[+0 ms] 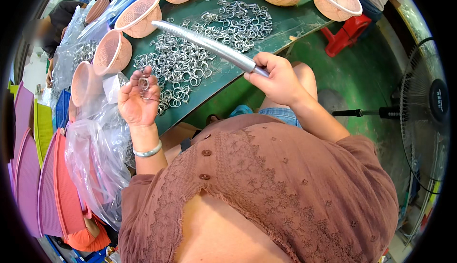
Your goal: The person picks up metal rings from a workbench and slides them onto a tapered sizing mandrel to check their dimensions, repeating this for several rings.
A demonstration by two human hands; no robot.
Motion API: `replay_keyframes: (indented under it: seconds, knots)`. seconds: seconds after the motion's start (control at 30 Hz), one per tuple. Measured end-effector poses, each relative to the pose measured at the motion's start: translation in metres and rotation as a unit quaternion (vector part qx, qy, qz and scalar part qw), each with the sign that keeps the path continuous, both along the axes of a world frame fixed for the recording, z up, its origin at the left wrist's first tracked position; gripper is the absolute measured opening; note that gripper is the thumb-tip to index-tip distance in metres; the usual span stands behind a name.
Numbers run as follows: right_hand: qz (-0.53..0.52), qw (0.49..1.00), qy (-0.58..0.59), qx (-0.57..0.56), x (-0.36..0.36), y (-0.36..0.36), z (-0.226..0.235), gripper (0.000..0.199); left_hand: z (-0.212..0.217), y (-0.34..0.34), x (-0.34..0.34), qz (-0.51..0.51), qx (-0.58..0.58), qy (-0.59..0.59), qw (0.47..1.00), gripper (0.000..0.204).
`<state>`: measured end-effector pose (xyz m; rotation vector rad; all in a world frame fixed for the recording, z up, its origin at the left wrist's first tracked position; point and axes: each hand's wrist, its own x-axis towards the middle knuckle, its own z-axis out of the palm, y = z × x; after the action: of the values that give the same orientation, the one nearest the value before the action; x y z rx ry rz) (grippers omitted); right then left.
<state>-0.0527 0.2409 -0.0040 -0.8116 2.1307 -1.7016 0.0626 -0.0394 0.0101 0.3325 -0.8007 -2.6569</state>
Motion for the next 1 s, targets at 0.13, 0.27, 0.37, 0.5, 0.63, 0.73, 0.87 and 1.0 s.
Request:
replay_keyframes:
  seconds: [0.13, 0.27, 0.37, 0.5, 0.63, 0.73, 0.87, 1.0]
  knots:
    - [-0.008, 1.000, -0.025, -0.003, -0.002, 0.004, -0.002, 0.011, -0.006, 0.011, -0.006, 0.005, -0.201, -0.125, 0.972, 0.013]
    - [-0.012, 0.999, 0.000, 0.044, 0.003, 0.004, 0.006, 0.012, -0.003, 0.035, -0.021, -0.021, -0.567, -0.144, 0.811, 0.011]
    - [-0.012, 0.999, 0.022, 0.037, 0.004, 0.003, 0.005, 0.013, -0.001, 0.050, -0.036, -0.019, -0.783, -0.111, 0.612, 0.011]
    - [-0.009, 0.999, 0.019, 0.036, 0.003, 0.005, 0.006, 0.014, -0.001, 0.049, -0.051, -0.046, -0.892, -0.134, 0.429, 0.015]
    - [-0.019, 0.999, 0.023, 0.041, 0.001, 0.008, 0.004, 0.015, 0.008, 0.052, -0.058, -0.084, -0.925, -0.135, 0.344, 0.013]
    - [-0.023, 0.999, 0.018, 0.045, 0.002, 0.009, 0.005, 0.015, 0.003, 0.045, -0.064, -0.071, -0.936, -0.091, 0.334, 0.012]
    - [-0.022, 0.998, 0.027, 0.043, 0.002, 0.009, 0.006, 0.016, -0.009, 0.029, -0.074, -0.032, -0.862, -0.102, 0.496, 0.008]
    - [-0.025, 0.998, 0.015, 0.049, 0.001, 0.009, 0.005, 0.016, -0.004, 0.017, -0.076, 0.001, -0.809, -0.198, 0.554, 0.014]
